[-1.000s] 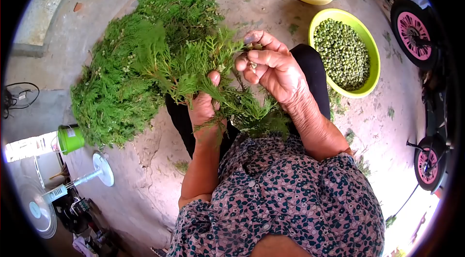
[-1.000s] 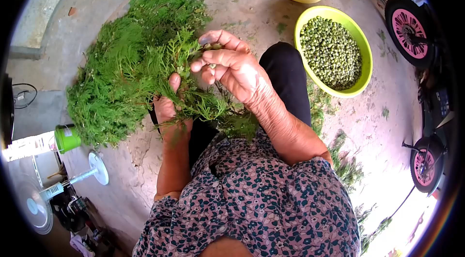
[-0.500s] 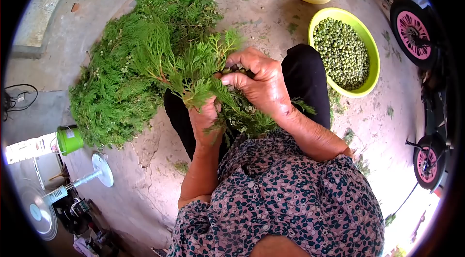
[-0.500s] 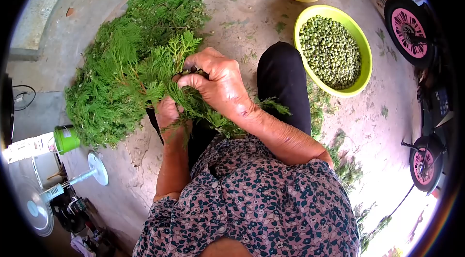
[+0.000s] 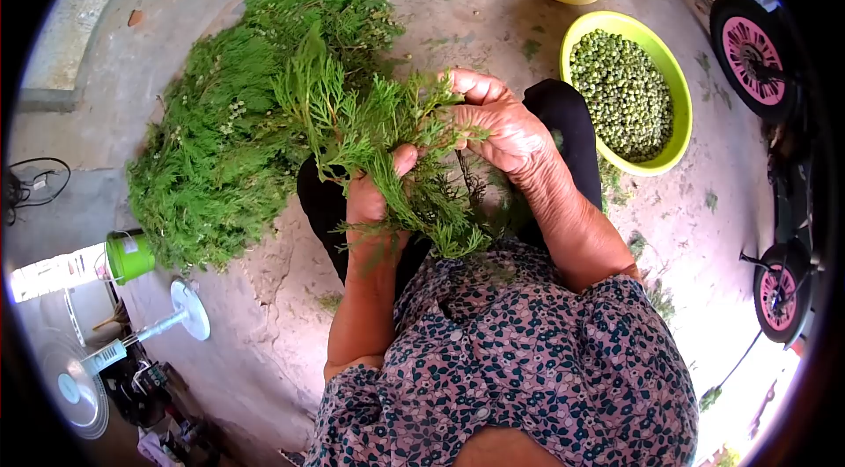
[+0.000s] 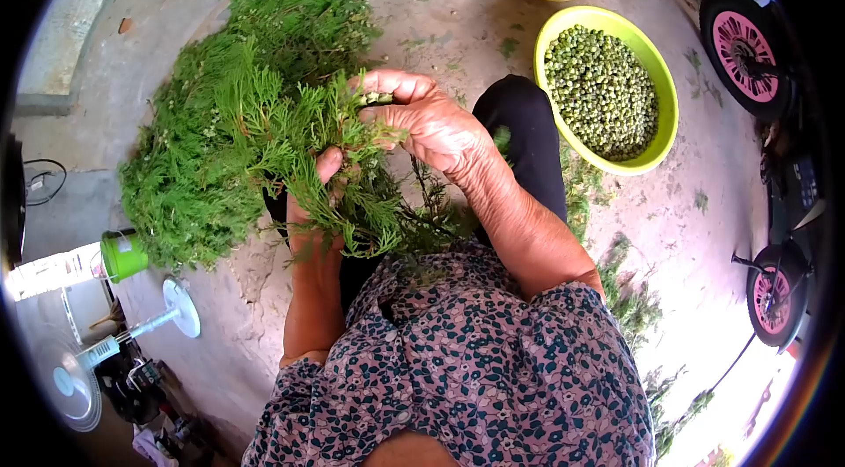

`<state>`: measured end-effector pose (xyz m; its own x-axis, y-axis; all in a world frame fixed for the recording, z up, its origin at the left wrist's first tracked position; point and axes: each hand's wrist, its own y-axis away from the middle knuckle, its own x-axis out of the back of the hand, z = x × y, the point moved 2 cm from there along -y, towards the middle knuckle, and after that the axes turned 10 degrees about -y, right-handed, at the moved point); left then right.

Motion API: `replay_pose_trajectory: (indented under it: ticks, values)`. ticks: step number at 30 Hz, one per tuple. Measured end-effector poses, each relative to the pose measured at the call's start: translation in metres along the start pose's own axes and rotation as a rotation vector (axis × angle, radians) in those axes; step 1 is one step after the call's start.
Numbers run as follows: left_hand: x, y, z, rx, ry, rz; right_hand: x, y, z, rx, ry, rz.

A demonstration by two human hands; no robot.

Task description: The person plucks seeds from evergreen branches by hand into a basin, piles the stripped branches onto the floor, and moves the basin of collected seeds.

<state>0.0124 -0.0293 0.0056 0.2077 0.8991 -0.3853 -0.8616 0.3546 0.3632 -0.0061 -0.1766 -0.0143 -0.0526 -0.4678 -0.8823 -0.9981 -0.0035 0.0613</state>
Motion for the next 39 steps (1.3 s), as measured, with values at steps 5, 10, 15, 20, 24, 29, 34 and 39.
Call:
replay_pose_trajectory:
  ticks: [5, 10, 15, 20, 24, 29, 34, 39]
  values:
    - [0.007, -0.003, -0.001, 0.042, -0.041, -0.072, -0.013, 0.003, -0.005, -0.031, 0.228, -0.022]
    - [-0.001, 0.000, 0.002, 0.022, 0.009, -0.107, -0.021, 0.006, -0.009, -0.046, 0.353, -0.020]
    - [0.010, -0.003, -0.006, 0.066, -0.154, -0.014, -0.008, 0.005, -0.003, 0.021, 0.428, 0.028]
    - [0.001, -0.003, -0.012, 0.027, -0.010, -0.074, -0.006, 0.011, -0.002, 0.165, 0.480, 0.113]
    - [-0.001, -0.006, -0.015, 0.029, -0.055, -0.075, -0.002, 0.013, -0.007, 0.416, 0.751, 0.083]
    - [-0.005, -0.004, -0.014, 0.000, -0.092, -0.091, -0.005, 0.022, -0.014, 0.402, 0.937, 0.194]
    - [-0.012, 0.005, -0.004, -0.015, -0.142, -0.111, -0.004, 0.023, -0.016, 0.022, 0.181, 0.294]
    - [0.000, 0.002, -0.012, 0.033, -0.209, -0.082, 0.001, 0.020, -0.020, 0.195, 0.156, 0.393]
